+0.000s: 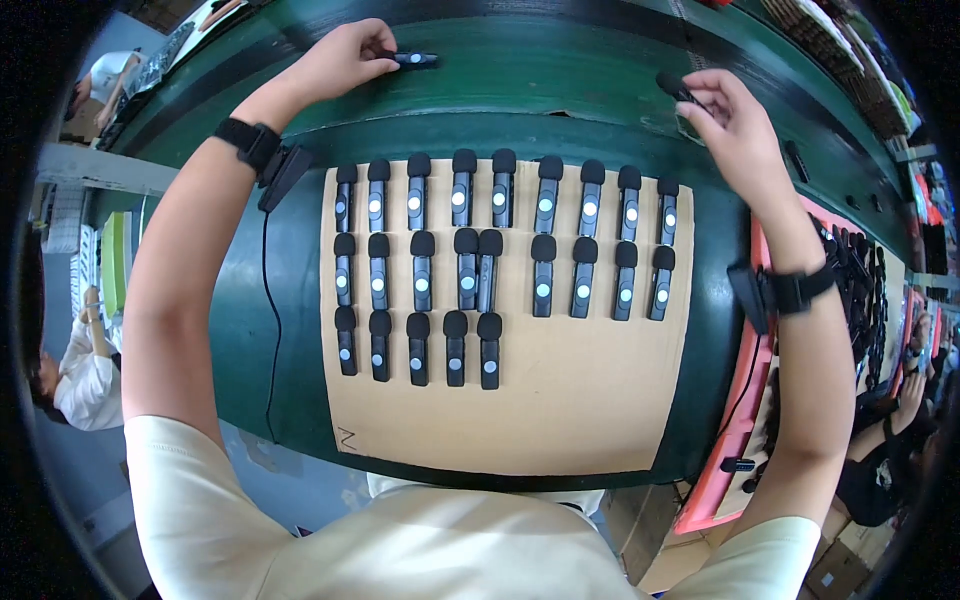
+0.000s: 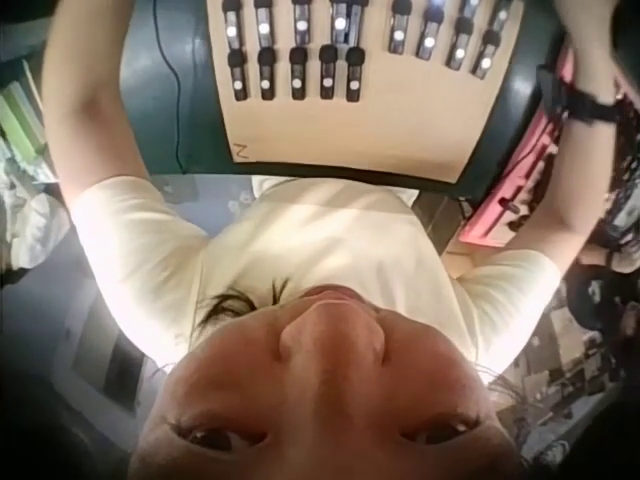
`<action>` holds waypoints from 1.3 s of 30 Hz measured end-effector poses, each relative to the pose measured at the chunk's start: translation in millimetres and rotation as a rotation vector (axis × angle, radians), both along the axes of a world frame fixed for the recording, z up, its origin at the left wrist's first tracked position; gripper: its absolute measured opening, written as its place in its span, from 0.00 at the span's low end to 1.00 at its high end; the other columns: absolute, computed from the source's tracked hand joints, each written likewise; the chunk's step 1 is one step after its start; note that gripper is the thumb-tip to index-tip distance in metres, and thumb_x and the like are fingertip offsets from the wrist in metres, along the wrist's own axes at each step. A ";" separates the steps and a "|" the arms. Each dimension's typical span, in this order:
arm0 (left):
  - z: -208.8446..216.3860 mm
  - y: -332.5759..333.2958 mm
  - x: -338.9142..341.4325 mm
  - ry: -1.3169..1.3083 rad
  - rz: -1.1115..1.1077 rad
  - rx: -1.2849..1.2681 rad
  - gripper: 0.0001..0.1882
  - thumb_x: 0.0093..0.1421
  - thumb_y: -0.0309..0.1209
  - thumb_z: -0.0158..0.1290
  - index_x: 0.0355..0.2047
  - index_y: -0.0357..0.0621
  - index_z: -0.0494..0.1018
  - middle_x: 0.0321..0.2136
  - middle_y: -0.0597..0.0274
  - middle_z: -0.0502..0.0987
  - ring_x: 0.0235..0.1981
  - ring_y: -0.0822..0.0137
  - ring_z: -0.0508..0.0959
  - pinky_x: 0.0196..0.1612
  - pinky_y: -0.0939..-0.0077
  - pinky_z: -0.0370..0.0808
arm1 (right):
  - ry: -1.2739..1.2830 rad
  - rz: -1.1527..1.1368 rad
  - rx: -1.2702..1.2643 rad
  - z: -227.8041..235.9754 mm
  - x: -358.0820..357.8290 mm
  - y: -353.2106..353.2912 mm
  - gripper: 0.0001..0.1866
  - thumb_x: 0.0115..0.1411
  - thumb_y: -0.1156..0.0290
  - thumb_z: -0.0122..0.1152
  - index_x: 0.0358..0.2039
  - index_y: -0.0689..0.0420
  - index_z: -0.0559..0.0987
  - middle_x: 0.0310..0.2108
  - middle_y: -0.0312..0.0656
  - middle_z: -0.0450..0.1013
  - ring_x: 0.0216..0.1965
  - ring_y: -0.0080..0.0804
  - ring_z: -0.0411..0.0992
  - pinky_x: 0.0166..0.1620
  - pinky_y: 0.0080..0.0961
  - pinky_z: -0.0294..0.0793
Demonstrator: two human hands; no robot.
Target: Assembling and organizing small black plastic components on an assembly line grid.
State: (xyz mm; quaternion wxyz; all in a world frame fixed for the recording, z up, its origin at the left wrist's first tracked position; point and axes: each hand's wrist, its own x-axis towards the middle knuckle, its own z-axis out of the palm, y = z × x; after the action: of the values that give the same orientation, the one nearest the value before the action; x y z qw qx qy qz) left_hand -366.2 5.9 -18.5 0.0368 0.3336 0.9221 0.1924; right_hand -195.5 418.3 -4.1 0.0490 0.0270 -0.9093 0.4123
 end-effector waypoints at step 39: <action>34.1 -2.0 381.7 -0.361 0.009 0.921 0.16 0.48 0.15 0.61 0.40 0.35 0.78 0.37 0.54 0.81 0.39 0.58 0.81 0.46 0.70 0.76 | 0.077 0.207 -0.550 17.4 251.2 -171.6 0.15 0.49 0.82 0.69 0.39 0.62 0.78 0.34 0.41 0.72 0.35 0.27 0.70 0.39 0.21 0.67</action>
State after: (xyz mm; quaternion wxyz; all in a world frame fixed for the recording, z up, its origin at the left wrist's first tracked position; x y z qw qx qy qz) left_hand 15.5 3.9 15.7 0.0440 0.2725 0.7217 0.6348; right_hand 55.7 246.7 13.3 0.0464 0.1209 -0.7533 0.6448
